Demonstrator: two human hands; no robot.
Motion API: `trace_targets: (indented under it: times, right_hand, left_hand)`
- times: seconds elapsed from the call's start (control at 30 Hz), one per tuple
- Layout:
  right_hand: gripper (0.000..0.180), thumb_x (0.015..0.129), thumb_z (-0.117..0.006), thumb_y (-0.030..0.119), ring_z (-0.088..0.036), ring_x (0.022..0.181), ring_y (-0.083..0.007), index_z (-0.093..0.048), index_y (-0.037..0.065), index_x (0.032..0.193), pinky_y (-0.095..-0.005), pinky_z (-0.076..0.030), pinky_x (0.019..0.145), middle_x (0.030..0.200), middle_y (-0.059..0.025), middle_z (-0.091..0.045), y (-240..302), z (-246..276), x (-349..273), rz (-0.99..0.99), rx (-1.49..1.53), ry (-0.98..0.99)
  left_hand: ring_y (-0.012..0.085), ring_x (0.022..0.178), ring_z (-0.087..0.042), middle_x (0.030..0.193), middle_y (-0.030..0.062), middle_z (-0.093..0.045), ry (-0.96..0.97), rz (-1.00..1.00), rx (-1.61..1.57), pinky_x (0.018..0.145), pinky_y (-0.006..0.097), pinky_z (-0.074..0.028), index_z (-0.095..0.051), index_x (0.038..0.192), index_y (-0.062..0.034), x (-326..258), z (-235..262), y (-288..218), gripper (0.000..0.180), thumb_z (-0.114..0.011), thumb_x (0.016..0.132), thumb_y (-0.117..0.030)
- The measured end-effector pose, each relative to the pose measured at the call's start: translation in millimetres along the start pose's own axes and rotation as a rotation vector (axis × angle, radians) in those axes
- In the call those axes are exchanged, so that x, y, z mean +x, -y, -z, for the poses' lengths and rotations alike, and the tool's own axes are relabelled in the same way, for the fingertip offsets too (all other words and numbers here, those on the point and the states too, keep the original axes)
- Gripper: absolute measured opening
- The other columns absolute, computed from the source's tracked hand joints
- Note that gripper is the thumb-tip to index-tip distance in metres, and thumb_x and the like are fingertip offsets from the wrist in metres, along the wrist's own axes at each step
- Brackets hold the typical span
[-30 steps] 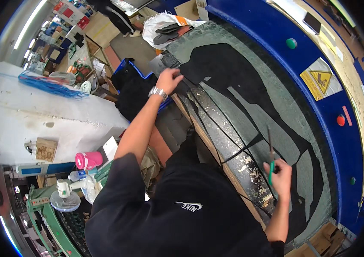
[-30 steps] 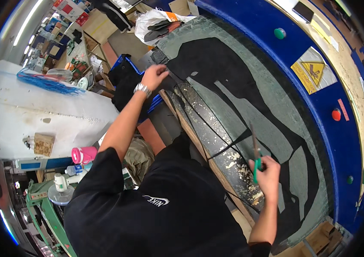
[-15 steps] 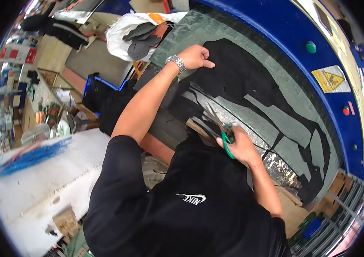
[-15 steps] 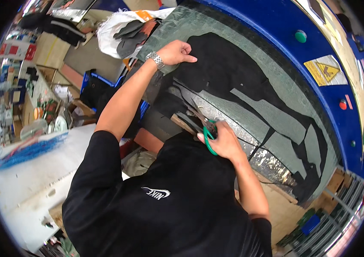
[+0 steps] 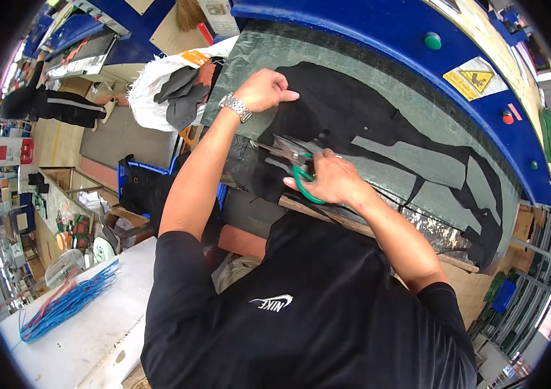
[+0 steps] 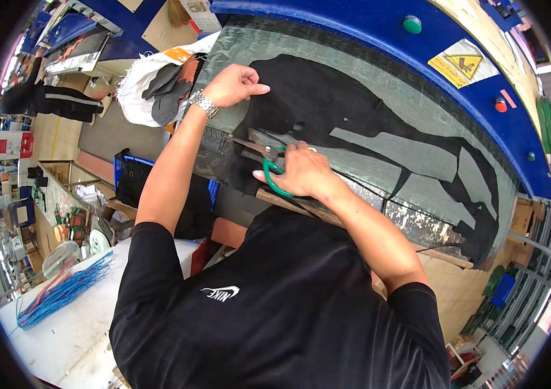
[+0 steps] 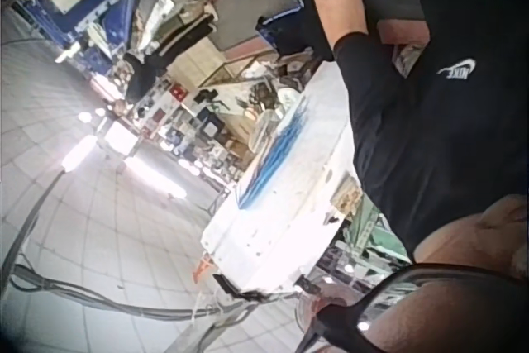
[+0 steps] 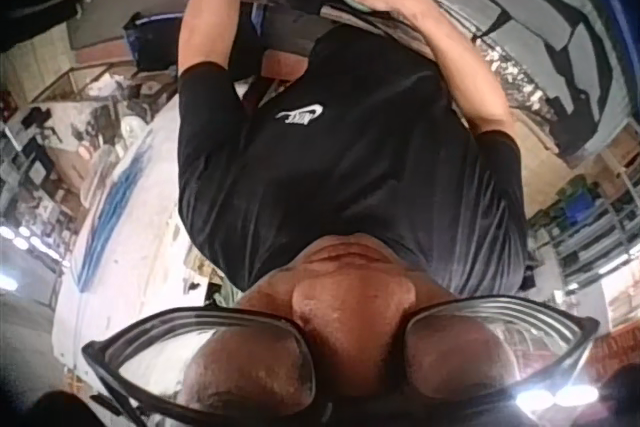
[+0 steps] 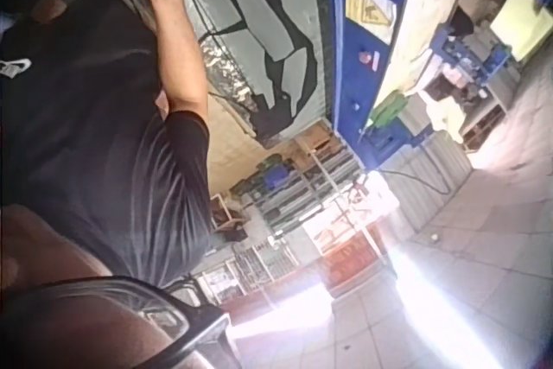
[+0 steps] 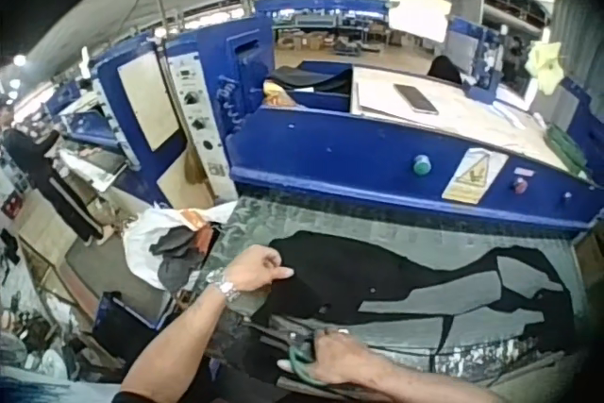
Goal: The person uses green-handled scissors to cut black fabric pieces on a workbench. They trim the edges of the fabric and then fold the cut pieces. A coworker is visible in the background working with a pink material and a green template.
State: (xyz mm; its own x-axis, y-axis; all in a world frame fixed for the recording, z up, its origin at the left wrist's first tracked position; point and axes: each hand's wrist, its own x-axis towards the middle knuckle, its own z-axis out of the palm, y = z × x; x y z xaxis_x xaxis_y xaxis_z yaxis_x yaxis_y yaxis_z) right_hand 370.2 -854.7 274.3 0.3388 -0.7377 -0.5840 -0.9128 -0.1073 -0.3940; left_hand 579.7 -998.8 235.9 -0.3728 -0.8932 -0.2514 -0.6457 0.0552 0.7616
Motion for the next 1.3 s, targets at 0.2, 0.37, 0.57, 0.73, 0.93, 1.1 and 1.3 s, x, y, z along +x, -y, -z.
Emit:
trace_targets:
  times: [0.2,0.37,0.57,0.73,0.93,1.1,1.3]
  right_hand:
    - [0.097,0.076,-0.057,0.078,-0.057,0.116,-0.0418,-0.06,-0.011,0.116,-0.0455,-0.047,0.098,0.121,-0.0303,-0.057,-44.7,14.0,-39.9,-0.056,0.041,0.062]
    - [0.098,0.076,-0.056,0.079,-0.058,0.113,-0.0413,-0.06,-0.011,0.115,-0.0447,-0.047,0.096,0.117,-0.0299,-0.059,-41.5,18.8,-22.2,0.038,0.069,0.074]
    - [0.085,0.077,-0.06,0.073,-0.063,0.107,-0.041,-0.066,-0.007,0.104,-0.0468,-0.049,0.093,0.106,-0.0293,-0.066,-13.7,12.0,25.0,0.195,0.23,-0.057]
    - [0.077,0.076,-0.067,0.069,-0.068,0.09,-0.0399,-0.068,-0.007,0.087,-0.0464,-0.052,0.081,0.086,-0.0254,-0.069,7.0,19.3,16.7,0.099,0.105,-0.034]
    - [0.065,0.075,-0.074,0.06,-0.066,0.072,-0.0404,-0.068,-0.004,0.078,-0.0466,-0.05,0.07,0.068,-0.0255,-0.063,-4.4,-4.8,15.2,0.133,0.123,-0.041]
    - [0.061,0.077,-0.072,0.058,-0.064,0.074,-0.0396,-0.067,-0.002,0.083,-0.0452,-0.05,0.07,0.074,-0.0229,-0.064,-44.2,-19.8,-9.6,0.286,0.262,-0.07]
    - [0.062,0.091,-0.053,0.06,-0.061,0.085,-0.0339,-0.058,-0.001,0.105,-0.0419,-0.047,0.078,0.094,-0.0191,-0.062,-143.4,-51.6,-94.8,0.066,0.53,-0.039]
  left_hand:
    - [0.0121,0.059,-0.062,0.066,0.0078,-0.066,-0.021,0.024,-0.055,0.057,0.029,-0.048,-0.064,0.076,0.0,0.3,1.1,3.4,0.037,-0.079,0.081,-0.034]
    - [0.0128,0.058,-0.064,0.066,0.008,-0.067,-0.037,0.046,-0.036,0.057,0.03,-0.05,-0.066,0.079,0.0,-0.6,-0.7,-2.4,0.034,-0.079,0.081,-0.032]
    - [0.0118,0.058,-0.063,0.066,0.0077,-0.066,-0.141,-0.1,0.1,0.056,0.029,-0.05,-0.066,0.076,-0.0015,-4.4,-5.2,-11.0,0.034,-0.08,0.079,-0.032]
    - [0.0159,0.057,-0.064,0.063,0.0068,-0.065,-0.129,-0.033,0.028,0.058,0.032,-0.05,-0.067,0.074,-0.0017,-12.5,-5.8,-10.7,0.036,-0.081,0.077,-0.034]
    - [0.0177,0.066,-0.065,0.071,0.0103,-0.068,-0.218,0.036,0.0,0.064,0.033,-0.051,-0.068,0.08,-0.0006,-19.0,-7.9,-5.3,0.036,-0.08,0.078,-0.034]
    - [0.0142,0.07,-0.064,0.076,0.0089,-0.07,-0.262,-0.013,-0.047,0.066,0.032,-0.051,-0.071,0.086,-0.002,-5.6,-7.0,-2.5,0.037,-0.078,0.08,-0.037]
    - [0.0056,0.071,-0.056,0.081,-0.0006,-0.065,-0.373,0.075,-0.468,0.064,0.023,-0.044,-0.068,0.094,-0.0028,-13.6,-6.2,6.3,0.026,-0.073,0.089,-0.027]
